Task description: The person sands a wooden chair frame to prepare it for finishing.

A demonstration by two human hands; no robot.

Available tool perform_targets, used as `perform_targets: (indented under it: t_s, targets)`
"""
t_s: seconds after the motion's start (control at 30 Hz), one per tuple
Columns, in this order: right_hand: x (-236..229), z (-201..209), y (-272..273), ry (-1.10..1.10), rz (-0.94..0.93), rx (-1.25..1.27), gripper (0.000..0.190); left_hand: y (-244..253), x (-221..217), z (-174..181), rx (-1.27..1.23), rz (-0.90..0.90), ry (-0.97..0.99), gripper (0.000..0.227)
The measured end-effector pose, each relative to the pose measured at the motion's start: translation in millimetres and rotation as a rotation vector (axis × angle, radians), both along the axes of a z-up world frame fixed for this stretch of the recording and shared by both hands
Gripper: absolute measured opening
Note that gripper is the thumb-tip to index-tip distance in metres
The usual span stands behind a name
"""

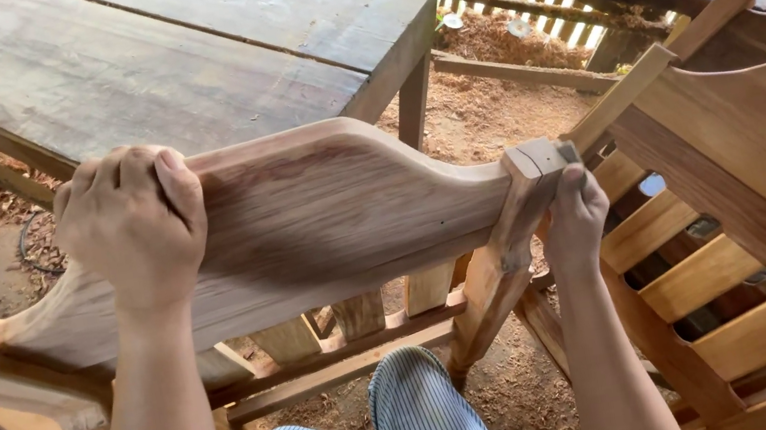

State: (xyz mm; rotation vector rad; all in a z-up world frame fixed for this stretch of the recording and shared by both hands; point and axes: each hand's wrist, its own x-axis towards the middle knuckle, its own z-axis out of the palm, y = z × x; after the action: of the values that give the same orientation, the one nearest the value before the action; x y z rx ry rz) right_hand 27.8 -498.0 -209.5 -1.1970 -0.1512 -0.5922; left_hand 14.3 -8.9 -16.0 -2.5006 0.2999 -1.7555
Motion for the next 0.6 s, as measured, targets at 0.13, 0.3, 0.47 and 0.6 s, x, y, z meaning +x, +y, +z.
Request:
perform_targets:
  t_s: [0.13,0.3,0.47,0.6]
  targets:
    - [-12.6,90.8,47.7,-0.126,-0.169,0.062,0.037,-4.2,-12.0,4.7,0.010,0.002,0.022,0.045]
    - [-15.5,87.7,48.3,-0.188,-0.156,0.080,0.022,-7.6,-31.1,3.3,-0.001,-0.020,0.005,0.042]
    - [-21.3,84.2,46.4,-0.198,-0.087,0.175,0.027,-17.8,-52.8,14.7,-0.017,-0.021,0.003,0.041]
    - [-21.3,83.8,45.4,-0.182,-0.109,0.155,0.028,-20.7,-59.6,18.2,-0.014,0.007,-0.004,0.036]
